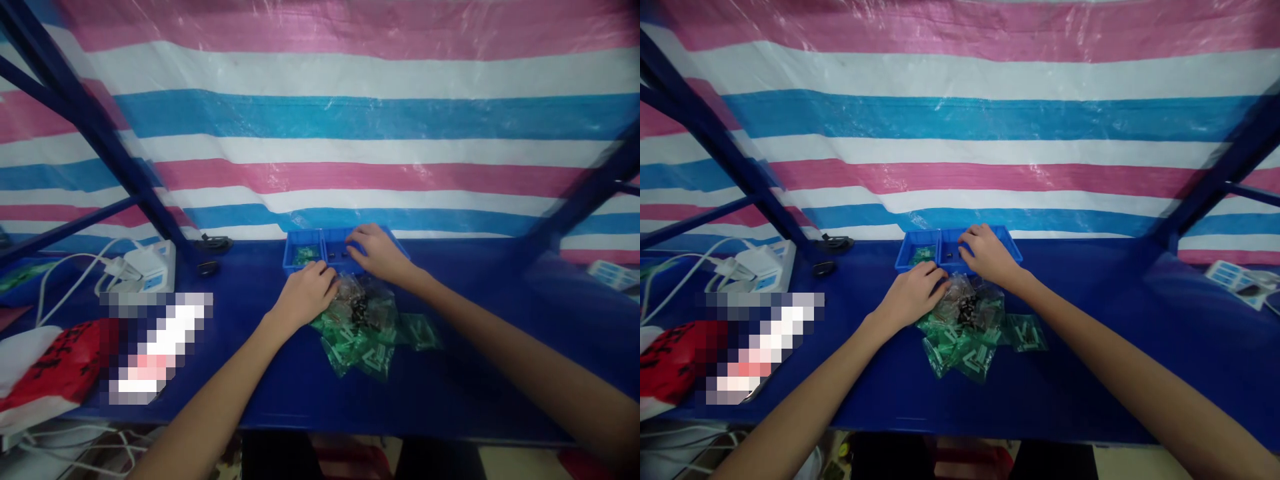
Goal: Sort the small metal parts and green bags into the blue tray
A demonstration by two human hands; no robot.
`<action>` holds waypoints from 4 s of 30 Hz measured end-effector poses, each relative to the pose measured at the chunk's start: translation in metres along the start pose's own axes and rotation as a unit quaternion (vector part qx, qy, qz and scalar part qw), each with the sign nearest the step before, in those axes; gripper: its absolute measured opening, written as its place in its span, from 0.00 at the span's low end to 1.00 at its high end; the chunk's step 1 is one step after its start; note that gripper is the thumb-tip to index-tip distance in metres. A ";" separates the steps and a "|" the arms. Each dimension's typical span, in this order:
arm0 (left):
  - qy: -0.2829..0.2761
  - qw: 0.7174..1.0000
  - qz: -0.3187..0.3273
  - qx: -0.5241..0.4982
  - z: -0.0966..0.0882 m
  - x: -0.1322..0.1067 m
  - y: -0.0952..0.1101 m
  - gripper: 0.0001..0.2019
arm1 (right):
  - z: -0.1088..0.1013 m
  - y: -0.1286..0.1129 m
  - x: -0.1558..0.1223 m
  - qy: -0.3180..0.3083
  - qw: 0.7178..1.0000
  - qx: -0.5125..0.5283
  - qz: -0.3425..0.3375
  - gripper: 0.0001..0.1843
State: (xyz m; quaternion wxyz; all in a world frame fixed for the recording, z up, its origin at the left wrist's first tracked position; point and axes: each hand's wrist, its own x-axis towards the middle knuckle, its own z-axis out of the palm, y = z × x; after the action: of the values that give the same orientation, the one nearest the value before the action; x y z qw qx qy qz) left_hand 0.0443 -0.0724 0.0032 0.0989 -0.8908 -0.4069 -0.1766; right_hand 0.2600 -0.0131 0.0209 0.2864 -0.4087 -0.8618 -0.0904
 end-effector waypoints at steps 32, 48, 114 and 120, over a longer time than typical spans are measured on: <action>0.062 0.984 -0.045 -0.158 0.001 0.002 0.005 0.10 | -0.004 -0.037 -0.064 0.039 0.940 0.279 0.193 0.10; 0.094 0.986 0.041 -0.134 0.001 0.001 0.004 0.14 | -0.011 -0.045 -0.060 0.026 0.816 0.507 0.276 0.09; 0.151 0.959 0.069 -0.231 0.006 0.002 0.012 0.17 | -0.017 -0.061 -0.063 0.028 0.886 0.418 0.201 0.12; 0.114 0.958 0.088 -0.246 0.002 0.001 0.013 0.16 | -0.012 -0.058 -0.064 0.079 0.909 0.371 0.172 0.09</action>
State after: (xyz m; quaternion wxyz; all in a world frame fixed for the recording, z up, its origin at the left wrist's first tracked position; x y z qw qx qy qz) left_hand 0.0555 -0.0796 0.0011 -0.0625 -0.8938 -0.2562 -0.3627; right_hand 0.2535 -0.0976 -0.0011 0.4954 -0.4065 -0.7243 0.2543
